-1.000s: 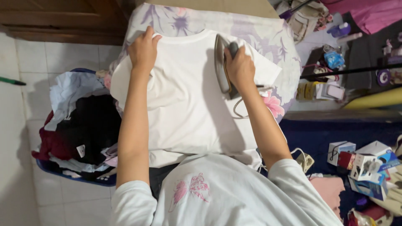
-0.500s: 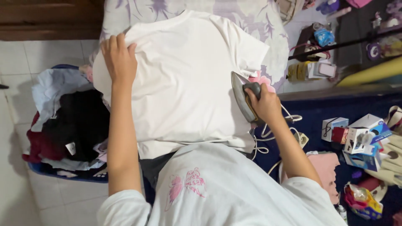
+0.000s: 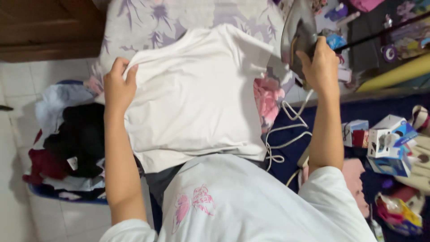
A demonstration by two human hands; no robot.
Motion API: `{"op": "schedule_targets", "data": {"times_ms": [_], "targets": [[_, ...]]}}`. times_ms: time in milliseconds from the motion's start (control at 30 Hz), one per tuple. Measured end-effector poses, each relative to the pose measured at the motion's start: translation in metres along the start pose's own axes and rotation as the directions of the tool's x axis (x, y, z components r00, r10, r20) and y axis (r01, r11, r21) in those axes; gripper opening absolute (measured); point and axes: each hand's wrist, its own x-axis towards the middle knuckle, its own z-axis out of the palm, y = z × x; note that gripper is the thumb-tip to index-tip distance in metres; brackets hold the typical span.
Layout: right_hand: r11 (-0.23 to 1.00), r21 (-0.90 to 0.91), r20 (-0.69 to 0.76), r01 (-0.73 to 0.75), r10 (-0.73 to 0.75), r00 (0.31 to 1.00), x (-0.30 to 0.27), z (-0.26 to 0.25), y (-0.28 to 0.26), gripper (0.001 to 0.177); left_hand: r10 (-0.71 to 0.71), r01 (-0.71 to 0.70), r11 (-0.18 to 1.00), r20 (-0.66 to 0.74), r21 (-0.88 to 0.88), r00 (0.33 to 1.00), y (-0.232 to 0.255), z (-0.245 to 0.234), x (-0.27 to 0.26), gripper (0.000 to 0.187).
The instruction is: The recorder irons a white t-shirt and a black sweatshirt on an ironing board, then folds them and places them on a surface.
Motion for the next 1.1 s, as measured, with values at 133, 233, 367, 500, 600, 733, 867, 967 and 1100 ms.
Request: {"op": "schedule_targets", "data": {"times_ms": [133, 233, 367, 500, 600, 733, 867, 967, 1100], "targets": [[0.976, 0.217, -0.163, 0.027, 0.009, 0.987, 0.032, 0.077, 0.040, 0.042, -0.083, 0.083, 0.996, -0.006, -0.045, 0.997, 0.002, -0.021, -0.019, 0.021], [0.831, 0.555, -0.244, -0.014, 0.179, 0.953, 0.055, 0.137, 0.051, 0.034, -0.007, 0.008, 0.996, -0.003, 0.086, 1.000, 0.005, -0.038, -0.036, 0.022], [0.646, 0.757, -0.308, 0.100, 0.217, 0.926, 0.071, 0.178, 0.033, 0.027, -0.306, 0.327, 0.934, 0.152, -0.144, 0.940, 0.037, -0.065, -0.061, 0.024], [0.454, 0.882, -0.279, 0.124, 0.293, 0.914, 0.068, 0.200, 0.029, 0.025, -0.417, 0.465, 0.662, 0.227, -0.587, 0.880, 0.104, -0.091, -0.067, 0.033], [0.410, 0.910, -0.194, 0.057, 0.301, 0.934, 0.067, 0.196, 0.033, 0.028, -0.346, 0.374, 0.581, 0.197, -0.723, 0.917, 0.144, -0.095, -0.063, 0.037], [0.436, 0.898, -0.081, -0.057, 0.293, 0.953, 0.061, 0.169, 0.033, 0.026, -0.213, 0.277, 0.666, 0.179, -0.692, 0.960, 0.143, -0.088, -0.072, 0.019], [0.408, 0.912, -0.040, -0.052, 0.215, 0.976, 0.074, 0.166, 0.043, 0.031, -0.124, 0.254, 0.711, 0.238, -0.656, 0.963, 0.184, -0.078, -0.054, 0.029], [0.397, 0.916, -0.016, -0.064, 0.195, 0.981, 0.077, 0.156, 0.043, 0.038, -0.033, 0.216, 0.727, 0.280, -0.652, 0.959, 0.200, -0.061, -0.042, 0.038], [0.443, 0.889, 0.024, -0.117, 0.209, 0.978, 0.081, 0.147, 0.042, 0.046, 0.140, 0.077, 0.784, 0.297, -0.616, 0.945, 0.212, -0.038, -0.036, 0.037]]}}
